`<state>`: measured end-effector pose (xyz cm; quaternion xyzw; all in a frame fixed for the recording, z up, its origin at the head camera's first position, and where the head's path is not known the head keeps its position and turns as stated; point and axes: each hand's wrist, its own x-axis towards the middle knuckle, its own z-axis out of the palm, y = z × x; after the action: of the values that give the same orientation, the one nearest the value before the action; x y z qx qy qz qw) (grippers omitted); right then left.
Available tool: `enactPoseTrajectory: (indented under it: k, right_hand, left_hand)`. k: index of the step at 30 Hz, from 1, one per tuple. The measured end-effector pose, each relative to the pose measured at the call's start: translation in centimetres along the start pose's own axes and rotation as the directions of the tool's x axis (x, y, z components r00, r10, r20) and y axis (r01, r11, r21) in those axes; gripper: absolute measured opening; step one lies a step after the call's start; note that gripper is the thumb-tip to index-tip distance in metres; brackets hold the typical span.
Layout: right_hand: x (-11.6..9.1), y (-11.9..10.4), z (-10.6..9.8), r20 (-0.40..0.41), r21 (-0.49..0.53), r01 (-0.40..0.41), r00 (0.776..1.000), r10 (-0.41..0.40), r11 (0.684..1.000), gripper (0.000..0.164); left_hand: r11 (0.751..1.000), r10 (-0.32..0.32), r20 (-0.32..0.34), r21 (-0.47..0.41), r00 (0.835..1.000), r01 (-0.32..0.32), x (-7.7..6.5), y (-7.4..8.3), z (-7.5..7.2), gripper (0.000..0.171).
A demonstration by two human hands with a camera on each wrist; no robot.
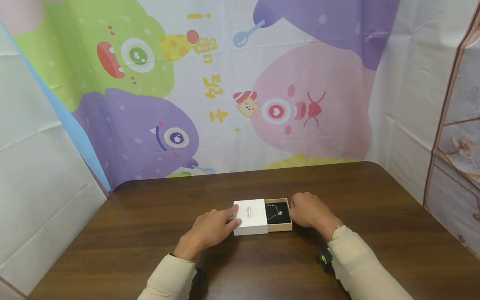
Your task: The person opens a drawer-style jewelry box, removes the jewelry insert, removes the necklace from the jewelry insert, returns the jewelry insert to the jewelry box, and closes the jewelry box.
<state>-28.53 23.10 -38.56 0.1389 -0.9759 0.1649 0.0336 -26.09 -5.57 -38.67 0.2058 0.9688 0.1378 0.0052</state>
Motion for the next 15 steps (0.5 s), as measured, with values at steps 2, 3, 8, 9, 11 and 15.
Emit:
enactPoseTrajectory:
  k: [2, 3, 8, 9, 11, 15]
  right_hand:
    - [-0.02, -0.03, 0.00, 0.004, 0.004, -0.006, 1.000, 0.006, 1.000, 0.016]
    - [-0.03, -0.05, -0.01, 0.005, 0.006, -0.008, 1.000, 0.008, 1.000, 0.016]
    - [-0.06, -0.05, -0.02, 0.005, 0.016, -0.012, 1.000, 0.012, 1.000, 0.017]
    - [-0.06, -0.04, -0.01, 0.007, 0.019, -0.015, 1.000, 0.015, 1.000, 0.018]
    - [-0.03, 0.01, 0.05, 0.010, 0.022, -0.019, 1.000, 0.019, 1.000, 0.018]
    - [0.07, 0.14, 0.14, 0.010, 0.024, -0.023, 1.000, 0.023, 0.999, 0.019]
  left_hand:
    - [1.000, 0.000, 0.000, -0.001, 1.000, 0.000, 0.00, -0.01, 0.01, 0.056]
    - [1.000, 0.001, 0.000, -0.002, 1.000, -0.001, 0.00, -0.01, 0.01, 0.056]
    - [1.000, -0.001, -0.002, 0.002, 1.000, 0.001, 0.03, -0.03, 0.04, 0.056]
    - [1.000, -0.001, -0.002, 0.003, 1.000, 0.001, 0.03, -0.03, 0.04, 0.056]
    - [1.000, -0.003, -0.001, 0.002, 1.000, 0.003, 0.02, -0.02, 0.04, 0.056]
    - [1.000, -0.004, 0.000, -0.001, 1.000, 0.004, 0.01, 0.00, 0.03, 0.056]
